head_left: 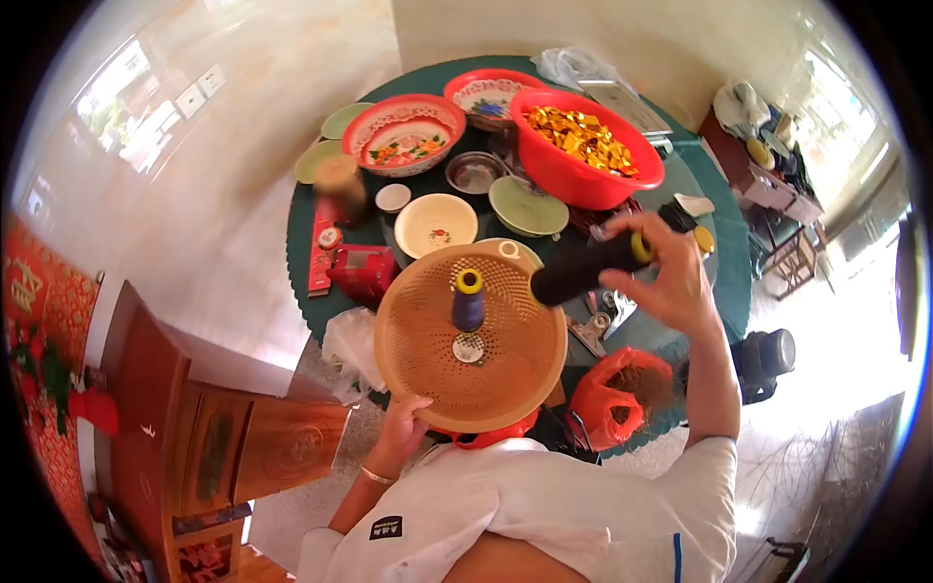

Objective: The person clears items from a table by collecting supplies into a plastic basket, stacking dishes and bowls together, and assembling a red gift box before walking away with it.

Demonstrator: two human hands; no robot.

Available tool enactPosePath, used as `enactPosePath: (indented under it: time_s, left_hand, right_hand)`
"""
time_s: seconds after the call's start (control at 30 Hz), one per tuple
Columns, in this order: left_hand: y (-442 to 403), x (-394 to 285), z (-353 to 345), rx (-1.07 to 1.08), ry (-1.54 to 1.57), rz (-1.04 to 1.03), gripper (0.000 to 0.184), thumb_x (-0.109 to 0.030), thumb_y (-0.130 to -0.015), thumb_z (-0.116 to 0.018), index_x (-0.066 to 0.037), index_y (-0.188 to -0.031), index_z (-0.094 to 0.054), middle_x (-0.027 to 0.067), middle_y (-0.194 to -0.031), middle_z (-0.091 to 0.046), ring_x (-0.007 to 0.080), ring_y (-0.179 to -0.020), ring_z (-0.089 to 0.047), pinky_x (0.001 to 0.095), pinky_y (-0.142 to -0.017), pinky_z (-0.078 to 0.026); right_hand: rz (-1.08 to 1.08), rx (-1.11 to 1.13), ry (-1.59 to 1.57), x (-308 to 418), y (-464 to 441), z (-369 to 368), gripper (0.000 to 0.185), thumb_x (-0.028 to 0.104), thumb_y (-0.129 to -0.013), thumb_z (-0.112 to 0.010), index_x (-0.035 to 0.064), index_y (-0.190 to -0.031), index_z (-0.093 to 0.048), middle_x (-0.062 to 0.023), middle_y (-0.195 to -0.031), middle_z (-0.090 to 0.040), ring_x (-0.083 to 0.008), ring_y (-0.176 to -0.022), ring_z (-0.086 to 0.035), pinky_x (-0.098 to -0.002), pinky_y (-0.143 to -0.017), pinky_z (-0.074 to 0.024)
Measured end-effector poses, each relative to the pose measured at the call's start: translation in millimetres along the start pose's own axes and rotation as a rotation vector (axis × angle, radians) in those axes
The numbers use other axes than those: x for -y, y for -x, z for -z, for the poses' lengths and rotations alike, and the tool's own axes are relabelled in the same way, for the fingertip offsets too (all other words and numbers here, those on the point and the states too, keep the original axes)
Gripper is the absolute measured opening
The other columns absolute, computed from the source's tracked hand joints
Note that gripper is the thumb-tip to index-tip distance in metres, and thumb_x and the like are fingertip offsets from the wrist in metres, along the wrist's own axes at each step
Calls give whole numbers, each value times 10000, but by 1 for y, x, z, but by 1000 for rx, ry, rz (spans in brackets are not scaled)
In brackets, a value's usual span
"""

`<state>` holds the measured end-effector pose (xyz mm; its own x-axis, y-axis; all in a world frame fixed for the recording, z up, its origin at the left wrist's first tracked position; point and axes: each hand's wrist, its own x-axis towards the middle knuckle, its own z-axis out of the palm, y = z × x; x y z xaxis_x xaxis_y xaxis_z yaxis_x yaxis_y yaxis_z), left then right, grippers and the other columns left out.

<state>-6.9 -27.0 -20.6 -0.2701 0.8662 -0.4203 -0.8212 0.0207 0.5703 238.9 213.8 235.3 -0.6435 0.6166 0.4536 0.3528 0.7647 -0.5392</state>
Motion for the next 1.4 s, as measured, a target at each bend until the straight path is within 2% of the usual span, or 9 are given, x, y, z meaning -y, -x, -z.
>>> enactPosePath:
  time_s: [0.13, 0.23, 0.6, 0.67, 0.73, 0.8, 1.03, 1.13, 1.4]
  left_hand:
    - [10, -3, -23, 124, -233, -238, 257, -31, -819, -526, 3, -1072, -551, 105, -1018, -623, 225, -973, -593, 363, -794, -511]
    - [3, -1, -1, 109, -40, 11, 359, -11, -821, -523, -3, -1179, -497, 143, -1153, -577, 269, -1078, -568, 407, -849, -517]
    - [20, 6, -9, 30, -68, 45, 500, 48, -790, -529, -20, -1271, -409, 156, -1265, -505, 313, -1133, -538, 455, -939, -472]
    - [19, 3, 5, 253, -686, -356, 511, 32, -777, -533, -11, -1273, -415, 148, -1215, -537, 294, -1094, -562, 441, -911, -493]
    - [19, 7, 0, 307, -636, -359, 503, 21, -772, -538, 4, -1263, -429, 146, -1194, -553, 289, -1077, -572, 441, -903, -499]
    - [21, 5, -18, 84, -5, 53, 475, 15, -775, -542, 24, -1241, -449, 150, -1204, -554, 300, -1081, -571, 455, -917, -490]
    - [14, 3, -4, 17, -55, 138, 443, -22, -776, -536, 25, -1213, -475, 146, -1179, -562, 294, -1072, -571, 458, -913, -483]
    - [14, 3, -5, -19, -51, 136, 426, -34, -773, -533, 25, -1192, -492, 134, -1177, -565, 281, -1090, -558, 443, -930, -467]
    - [15, 2, -18, -12, -80, 153, 516, -93, -772, -526, -1, -1270, -431, 122, -1256, -518, 274, -1168, -503, 425, -990, -416]
  right_hand:
    - [21, 228, -3, 14, 13, -34, 440, 190, -687, -781, 85, -1059, -571, -122, -767, -623, -284, -679, -623, -355, -638, -485]
    - [-3, 328, 95, 16, 18, -69, 463, 187, -670, -778, 94, -1071, -567, -125, -792, -638, -321, -696, -627, -404, -633, -486]
    - [149, 121, -2, -11, 16, -104, 432, 110, -717, -718, 48, -1115, -561, -171, -1035, -607, -368, -906, -601, -430, -757, -489]
    - [142, 45, -13, -27, 10, -90, 383, 113, -729, -717, 39, -1081, -585, -164, -1032, -605, -335, -923, -609, -392, -742, -501]
    - [-96, 21, -86, -51, 11, -68, 353, 107, -756, -700, 23, -1086, -605, -133, -1052, -618, -232, -934, -629, -326, -740, -533]
    - [-267, -97, -158, -92, 15, -53, 356, 87, -760, -676, 19, -1101, -599, -114, -961, -650, -218, -899, -639, -328, -752, -536]
    - [-358, 480, 309, -278, 115, -101, 548, 348, -656, -775, 101, -1116, -608, -141, -1022, -646, -310, -952, -612, -413, -848, -483]
    - [-447, 634, 412, -268, 125, -123, 516, 344, -680, -755, 93, -1107, -610, -145, -1059, -635, -312, -1008, -598, -399, -875, -476]
    - [-569, 474, 269, -275, 124, -138, 202, 228, -733, -680, 76, -866, -693, -146, -820, -674, -296, -789, -657, -407, -723, -512]
